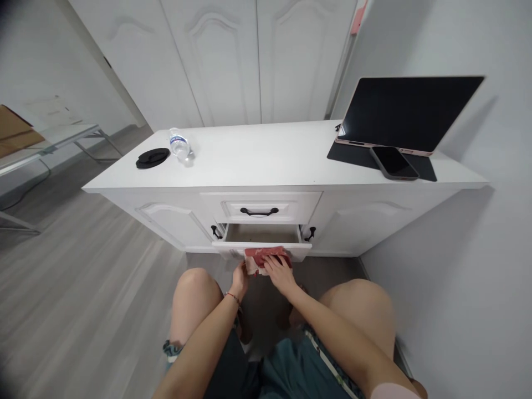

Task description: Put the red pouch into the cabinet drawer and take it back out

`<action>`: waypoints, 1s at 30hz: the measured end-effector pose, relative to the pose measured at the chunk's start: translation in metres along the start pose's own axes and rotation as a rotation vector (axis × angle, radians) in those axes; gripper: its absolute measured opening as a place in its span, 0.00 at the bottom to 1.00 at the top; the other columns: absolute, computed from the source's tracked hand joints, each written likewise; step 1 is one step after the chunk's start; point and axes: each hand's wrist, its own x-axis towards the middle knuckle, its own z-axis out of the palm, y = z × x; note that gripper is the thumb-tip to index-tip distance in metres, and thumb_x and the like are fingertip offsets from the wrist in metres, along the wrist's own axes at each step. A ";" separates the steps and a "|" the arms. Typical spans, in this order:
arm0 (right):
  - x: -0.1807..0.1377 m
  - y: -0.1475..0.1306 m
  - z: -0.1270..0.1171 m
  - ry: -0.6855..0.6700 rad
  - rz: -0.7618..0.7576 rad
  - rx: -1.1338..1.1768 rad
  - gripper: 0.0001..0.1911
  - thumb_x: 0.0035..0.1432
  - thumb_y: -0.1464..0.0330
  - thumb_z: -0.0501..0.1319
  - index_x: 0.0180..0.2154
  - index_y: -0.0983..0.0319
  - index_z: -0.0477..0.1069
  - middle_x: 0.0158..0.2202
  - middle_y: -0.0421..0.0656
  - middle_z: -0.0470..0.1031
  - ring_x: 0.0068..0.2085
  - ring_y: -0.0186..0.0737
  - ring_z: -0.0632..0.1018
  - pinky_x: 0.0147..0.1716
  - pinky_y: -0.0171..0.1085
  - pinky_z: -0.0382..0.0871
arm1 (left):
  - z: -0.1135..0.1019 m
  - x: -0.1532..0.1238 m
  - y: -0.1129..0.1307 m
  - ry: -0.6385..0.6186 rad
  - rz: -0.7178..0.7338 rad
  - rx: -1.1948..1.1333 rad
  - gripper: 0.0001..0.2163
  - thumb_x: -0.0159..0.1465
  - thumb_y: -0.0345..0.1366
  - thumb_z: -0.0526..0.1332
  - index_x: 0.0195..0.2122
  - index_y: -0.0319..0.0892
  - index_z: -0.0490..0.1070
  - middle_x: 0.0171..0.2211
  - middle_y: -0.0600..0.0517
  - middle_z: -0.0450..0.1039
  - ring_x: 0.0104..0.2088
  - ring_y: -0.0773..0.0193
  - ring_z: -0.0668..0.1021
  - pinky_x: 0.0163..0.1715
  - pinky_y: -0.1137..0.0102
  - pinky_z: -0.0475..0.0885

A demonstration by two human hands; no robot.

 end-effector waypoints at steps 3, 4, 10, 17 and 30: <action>-0.011 0.015 -0.003 0.013 0.064 -0.014 0.23 0.60 0.78 0.47 0.54 0.62 0.68 0.58 0.49 0.69 0.58 0.46 0.68 0.58 0.51 0.56 | 0.013 -0.003 0.001 -0.070 -0.131 -0.076 0.05 0.58 0.32 0.57 0.30 0.38 0.72 0.31 0.45 0.75 0.36 0.59 0.78 0.44 0.64 0.70; -0.015 0.019 -0.004 0.022 0.086 -0.017 0.23 0.60 0.78 0.47 0.53 0.62 0.68 0.57 0.49 0.70 0.57 0.46 0.68 0.58 0.51 0.56 | 0.016 -0.003 0.002 -0.079 -0.157 -0.089 0.05 0.59 0.31 0.57 0.29 0.39 0.72 0.31 0.46 0.75 0.35 0.60 0.77 0.44 0.64 0.70; -0.034 0.033 -0.009 0.070 0.268 -0.083 0.21 0.61 0.76 0.48 0.52 0.62 0.68 0.53 0.50 0.73 0.55 0.48 0.68 0.58 0.53 0.52 | 0.024 0.000 0.001 -0.044 -0.172 -0.109 0.05 0.60 0.28 0.58 0.27 0.41 0.68 0.28 0.51 0.71 0.29 0.67 0.74 0.40 0.68 0.70; -0.039 0.032 0.007 0.113 0.682 -0.010 0.20 0.60 0.75 0.48 0.51 0.62 0.70 0.47 0.55 0.70 0.50 0.53 0.68 0.49 0.50 0.60 | 0.030 0.003 -0.006 0.017 -0.133 -0.127 0.09 0.60 0.24 0.58 0.25 0.42 0.65 0.26 0.54 0.70 0.26 0.70 0.72 0.38 0.70 0.68; 0.007 0.019 0.070 0.530 1.248 1.089 0.16 0.39 0.71 0.59 0.36 0.60 0.67 0.48 0.51 0.68 0.54 0.51 0.67 0.50 0.44 0.62 | 0.022 0.000 -0.009 -0.041 -0.095 -0.115 0.07 0.56 0.22 0.60 0.26 0.41 0.66 0.29 0.53 0.72 0.29 0.68 0.74 0.40 0.69 0.68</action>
